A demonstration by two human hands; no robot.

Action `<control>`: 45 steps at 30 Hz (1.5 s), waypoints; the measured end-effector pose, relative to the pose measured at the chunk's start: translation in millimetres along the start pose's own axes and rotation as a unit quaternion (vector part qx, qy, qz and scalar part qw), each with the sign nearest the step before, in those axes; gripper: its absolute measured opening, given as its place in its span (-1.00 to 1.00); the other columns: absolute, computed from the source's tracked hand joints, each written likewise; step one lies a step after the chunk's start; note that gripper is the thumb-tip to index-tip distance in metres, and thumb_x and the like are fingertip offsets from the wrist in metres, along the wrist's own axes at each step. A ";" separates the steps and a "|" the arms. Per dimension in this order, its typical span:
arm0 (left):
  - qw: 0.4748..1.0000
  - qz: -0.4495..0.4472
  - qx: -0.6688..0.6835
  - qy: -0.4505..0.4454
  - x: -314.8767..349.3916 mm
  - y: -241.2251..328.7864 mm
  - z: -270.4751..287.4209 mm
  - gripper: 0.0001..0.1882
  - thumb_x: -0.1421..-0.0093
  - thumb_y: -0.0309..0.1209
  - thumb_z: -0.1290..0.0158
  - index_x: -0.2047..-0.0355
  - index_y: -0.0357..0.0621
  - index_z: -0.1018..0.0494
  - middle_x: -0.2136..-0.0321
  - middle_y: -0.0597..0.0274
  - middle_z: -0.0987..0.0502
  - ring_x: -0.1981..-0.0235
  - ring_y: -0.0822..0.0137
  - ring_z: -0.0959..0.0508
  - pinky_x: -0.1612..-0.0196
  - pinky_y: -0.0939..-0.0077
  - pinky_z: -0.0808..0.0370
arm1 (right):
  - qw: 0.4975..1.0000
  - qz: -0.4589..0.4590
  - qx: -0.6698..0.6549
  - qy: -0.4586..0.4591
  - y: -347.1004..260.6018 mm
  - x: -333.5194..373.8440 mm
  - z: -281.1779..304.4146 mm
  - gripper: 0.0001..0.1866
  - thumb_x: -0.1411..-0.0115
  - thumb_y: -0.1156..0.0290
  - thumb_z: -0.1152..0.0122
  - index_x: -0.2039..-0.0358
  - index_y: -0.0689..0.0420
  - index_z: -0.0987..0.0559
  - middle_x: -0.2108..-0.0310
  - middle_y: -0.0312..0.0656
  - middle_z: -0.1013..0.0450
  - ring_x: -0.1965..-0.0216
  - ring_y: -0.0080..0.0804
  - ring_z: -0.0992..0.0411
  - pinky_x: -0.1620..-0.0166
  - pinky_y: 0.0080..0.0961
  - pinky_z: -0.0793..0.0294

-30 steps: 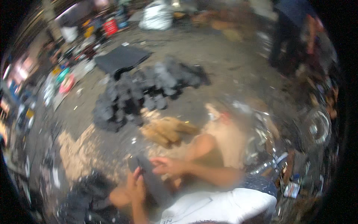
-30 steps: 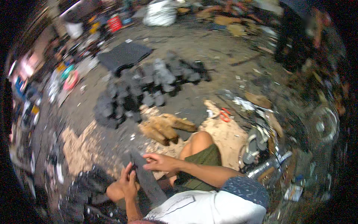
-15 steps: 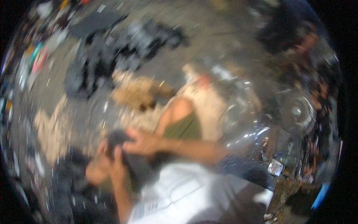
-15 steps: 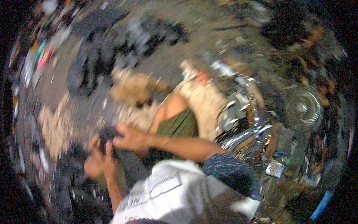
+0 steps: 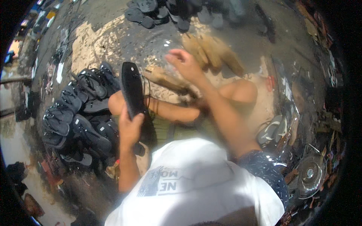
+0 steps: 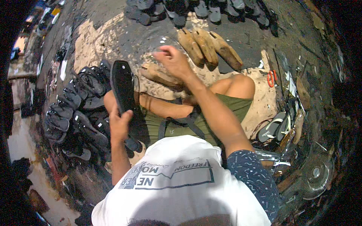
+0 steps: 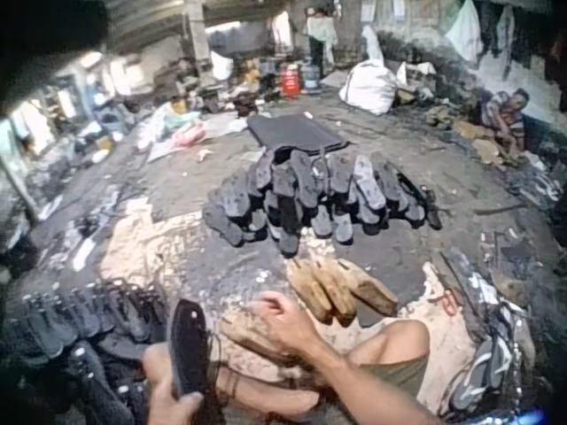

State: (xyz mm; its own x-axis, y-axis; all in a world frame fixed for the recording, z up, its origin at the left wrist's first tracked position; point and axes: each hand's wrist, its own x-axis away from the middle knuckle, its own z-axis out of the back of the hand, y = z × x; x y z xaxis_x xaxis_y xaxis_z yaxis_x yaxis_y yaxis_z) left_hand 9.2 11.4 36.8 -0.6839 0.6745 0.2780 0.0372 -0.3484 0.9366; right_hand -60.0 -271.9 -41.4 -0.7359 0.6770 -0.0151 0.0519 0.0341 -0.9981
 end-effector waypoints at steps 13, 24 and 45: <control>0.977 -0.016 0.046 0.206 -53.3 -9.9 27.7 -0.39 -0.37 -0.31 -0.14 -0.23 -0.57 -0.27 0.17 0.07 -0.58 0.14 0.38 -0.55 0.04 0.52 -0.51 | 0.968 -0.023 0.236 -0.085 31.1 52.4 11.5 -0.32 -0.23 0.07 -0.36 -0.16 0.35 -0.47 -0.03 0.12 -0.55 -0.13 -0.12 -0.48 -0.21 -0.26 -0.40; 0.988 -0.103 0.030 0.115 -81.2 -42.1 37.2 -0.29 -0.41 -0.23 0.07 -0.33 -0.66 -0.12 -0.32 -0.25 -0.29 -0.35 0.10 -0.29 -0.39 0.37 -0.15 | 0.915 -0.120 0.372 0.095 75.5 4.7 255.8 -0.31 -0.04 0.19 -0.46 -0.16 0.21 -0.47 -0.03 0.07 -0.55 -0.04 -0.06 -0.53 -0.06 -0.20 -0.50; 0.929 -0.185 0.320 -0.032 -91.4 54.3 4.7 -0.37 -0.40 -0.31 0.09 -0.42 -0.19 -0.05 -0.20 -0.05 -0.41 -0.14 0.09 -0.53 -0.18 0.21 -0.51 | 0.976 0.154 0.154 -0.005 -100.1 134.9 -20.8 -0.33 -0.12 0.36 -0.41 -0.23 0.29 -0.44 -0.02 0.07 -0.48 0.00 0.00 -0.43 -0.10 -0.17 -0.43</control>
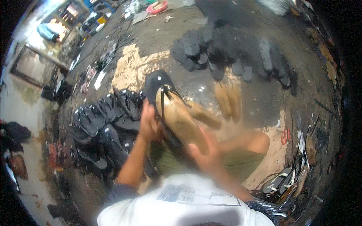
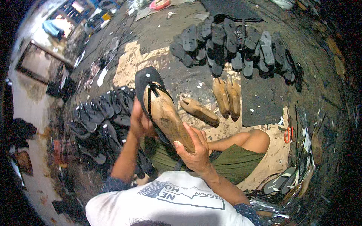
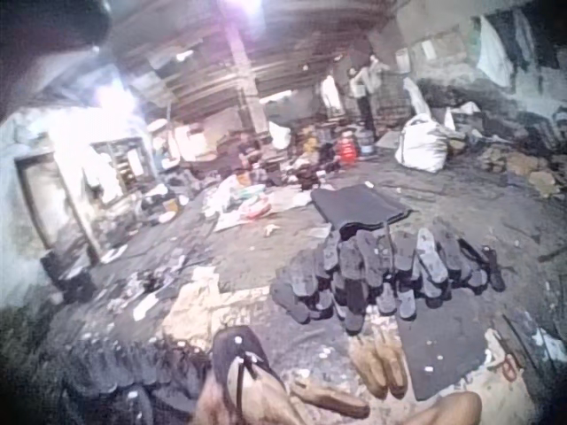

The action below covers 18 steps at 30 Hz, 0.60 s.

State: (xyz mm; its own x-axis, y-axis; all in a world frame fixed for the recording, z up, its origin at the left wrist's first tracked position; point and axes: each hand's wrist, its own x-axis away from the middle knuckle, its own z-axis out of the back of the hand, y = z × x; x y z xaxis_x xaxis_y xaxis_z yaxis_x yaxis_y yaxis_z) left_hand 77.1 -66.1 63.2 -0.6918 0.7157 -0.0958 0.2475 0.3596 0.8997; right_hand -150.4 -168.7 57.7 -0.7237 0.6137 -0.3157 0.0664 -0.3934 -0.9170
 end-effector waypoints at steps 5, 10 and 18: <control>0.980 0.126 0.142 -0.059 -44.5 35.3 -27.0 -0.26 -0.21 -0.30 0.00 -0.40 -0.01 -0.08 -0.09 -0.18 -0.47 -0.03 -0.05 -0.57 -0.10 0.07 -0.59 | 0.994 -0.056 -0.088 0.037 -2.8 14.7 -23.7 -0.35 -0.18 0.39 -0.38 -0.24 0.34 -0.41 -0.04 0.05 -0.44 -0.03 -0.09 -0.41 -0.12 -0.23 -0.41; 0.986 0.057 0.154 -0.035 -5.8 12.1 -69.4 -0.20 -0.15 -0.20 -0.14 -0.35 -0.16 -0.15 -0.04 -0.13 -0.50 0.00 0.04 -0.58 -0.08 0.12 -0.60 | 0.989 -0.046 -0.111 0.087 3.3 25.8 -30.0 -0.40 -0.23 0.42 -0.31 -0.24 0.34 -0.38 -0.03 0.05 -0.37 -0.09 -0.15 -0.35 -0.16 -0.24 -0.37; 0.959 -0.053 -0.264 0.084 21.9 -60.2 -40.2 0.27 -0.10 0.04 -0.37 -0.47 -0.22 0.30 -0.38 -0.21 -0.04 -0.36 0.04 -0.21 -0.38 0.15 -0.22 | 0.995 0.033 0.049 0.078 39.3 0.5 -48.0 -0.28 -0.07 0.50 -0.41 -0.23 0.31 -0.34 -0.09 0.10 -0.31 -0.12 0.07 -0.28 -0.21 -0.11 -0.30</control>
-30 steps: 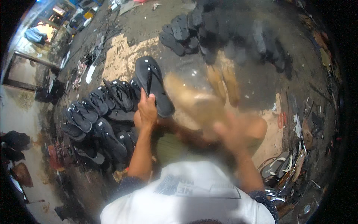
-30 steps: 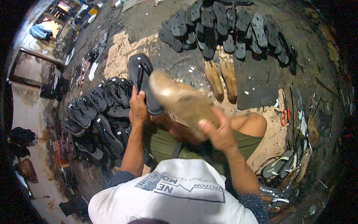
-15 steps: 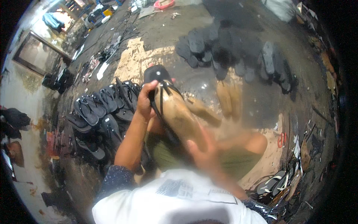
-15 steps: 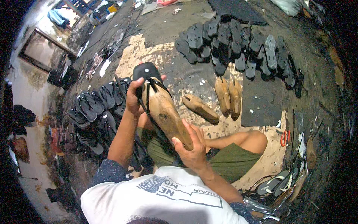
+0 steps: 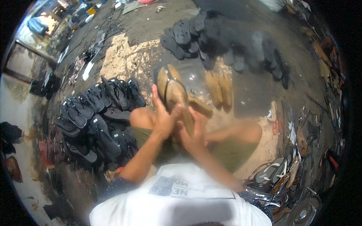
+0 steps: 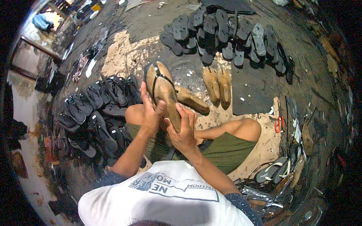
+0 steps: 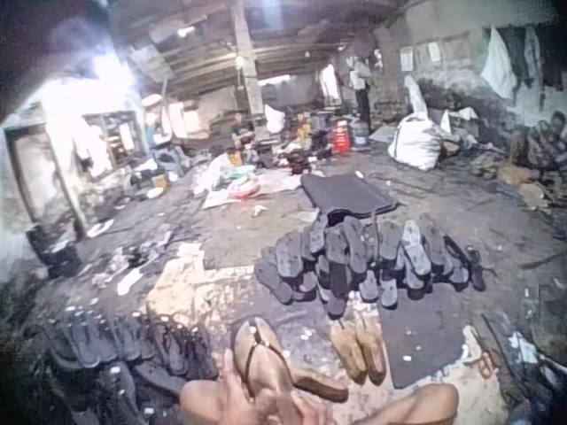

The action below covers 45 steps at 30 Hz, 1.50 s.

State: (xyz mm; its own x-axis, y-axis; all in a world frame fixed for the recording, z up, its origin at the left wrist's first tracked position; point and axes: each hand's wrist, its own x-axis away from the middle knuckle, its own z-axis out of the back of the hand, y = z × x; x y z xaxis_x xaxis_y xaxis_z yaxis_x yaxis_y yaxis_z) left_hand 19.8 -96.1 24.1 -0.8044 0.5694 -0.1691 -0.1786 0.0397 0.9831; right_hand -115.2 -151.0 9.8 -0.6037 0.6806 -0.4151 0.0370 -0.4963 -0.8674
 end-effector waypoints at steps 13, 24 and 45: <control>0.922 0.235 0.308 -0.017 85.4 81.4 0.3 0.21 0.15 -0.02 -0.38 -0.34 -0.04 0.16 -0.19 -0.04 -0.19 -0.24 0.04 -0.31 -0.30 0.13 -0.34 | 0.805 -0.360 -0.406 -0.241 7.0 34.5 59.1 -0.49 -0.50 -0.12 0.13 0.30 0.08 -0.48 0.52 -0.52 -0.30 0.52 -0.76 -0.19 0.45 -0.75 -0.18; 0.831 0.091 0.547 -0.039 100.1 75.4 -0.1 0.01 0.14 -0.18 -0.36 -0.31 -0.10 -0.13 -0.15 -0.18 -0.38 -0.13 -0.04 -0.49 -0.19 0.06 -0.53 | 0.652 -0.536 -0.480 -0.240 -44.7 32.4 86.8 -0.68 -0.46 0.10 -0.01 0.43 -0.07 -0.39 0.57 -0.58 -0.12 0.57 -0.79 -0.02 0.48 -0.72 0.01; 0.906 0.157 0.384 -0.080 12.9 44.9 12.3 -0.05 -0.22 -0.13 -0.05 -0.49 -0.25 0.10 -0.40 -0.20 -0.12 -0.33 0.04 -0.33 -0.28 0.18 -0.39 | 0.606 -0.360 -0.687 -0.176 -28.1 -14.2 53.4 -0.25 -0.34 0.26 -0.14 -0.44 0.15 -0.08 -0.22 -0.04 -0.38 -0.18 -0.07 -0.43 -0.20 -0.20 -0.49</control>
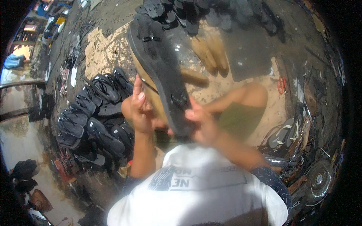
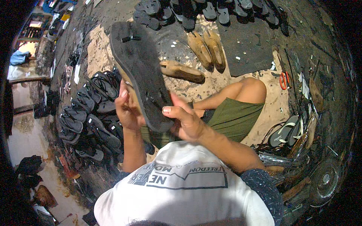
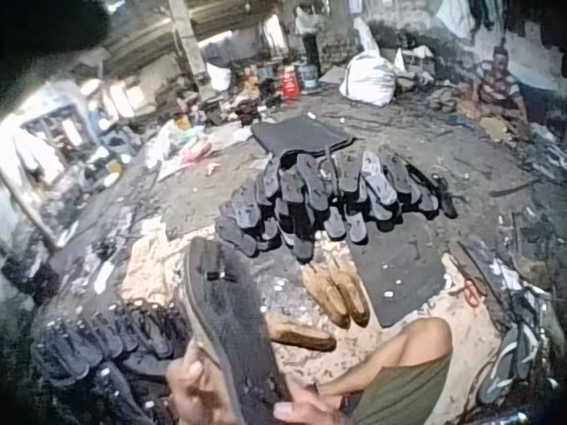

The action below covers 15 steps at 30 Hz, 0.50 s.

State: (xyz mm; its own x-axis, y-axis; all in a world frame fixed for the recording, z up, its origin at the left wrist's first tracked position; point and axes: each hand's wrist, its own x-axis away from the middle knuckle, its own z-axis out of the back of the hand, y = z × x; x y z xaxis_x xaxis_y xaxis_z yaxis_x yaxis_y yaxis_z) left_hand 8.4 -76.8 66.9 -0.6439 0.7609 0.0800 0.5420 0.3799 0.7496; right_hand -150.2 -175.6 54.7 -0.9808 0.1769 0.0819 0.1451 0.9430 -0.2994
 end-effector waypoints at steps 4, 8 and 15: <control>0.992 0.087 0.013 -0.095 8.9 -17.5 15.4 -0.11 -0.29 -0.32 -0.04 -0.50 -0.16 0.16 -0.30 0.01 -0.27 -0.23 0.18 -0.44 -0.22 0.30 -0.47 | 0.956 0.083 0.252 0.127 -2.0 -2.7 20.8 -0.17 -0.26 0.47 -0.26 -0.43 0.26 -0.03 -0.21 -0.03 -0.33 -0.20 -0.28 -0.38 -0.26 -0.40 -0.41; 0.978 0.091 -0.188 0.026 20.9 -15.4 -6.0 -0.10 -0.28 -0.39 -0.07 -0.50 -0.13 0.19 -0.29 0.02 -0.31 -0.23 0.16 -0.44 -0.23 0.28 -0.47 | 0.943 0.108 0.302 0.085 8.6 -8.1 28.4 -0.14 -0.24 0.53 -0.28 -0.44 0.24 -0.01 -0.27 0.00 -0.20 -0.26 -0.30 -0.29 -0.25 -0.35 -0.40; 0.976 -0.005 -0.209 0.069 17.2 -23.1 14.0 -0.27 -0.30 -0.36 -0.13 -0.38 -0.31 -0.08 -0.16 0.03 -0.41 -0.14 0.25 -0.46 -0.21 0.37 -0.41 | 0.664 0.243 0.693 0.139 -17.3 -24.3 26.4 -0.31 -0.10 0.20 -0.49 -0.17 0.21 -0.42 -0.17 0.05 -0.30 -0.18 -0.01 -0.32 -0.27 -0.14 -0.28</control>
State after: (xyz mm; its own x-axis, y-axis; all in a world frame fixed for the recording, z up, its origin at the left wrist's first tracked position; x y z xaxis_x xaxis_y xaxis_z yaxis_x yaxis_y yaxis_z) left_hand -7.6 -65.2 41.8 -0.7299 0.6695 0.1378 0.2869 0.1171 0.9508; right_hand -132.3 -203.6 32.8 -0.7713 0.5933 -0.2304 -0.0126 -0.3762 -0.9264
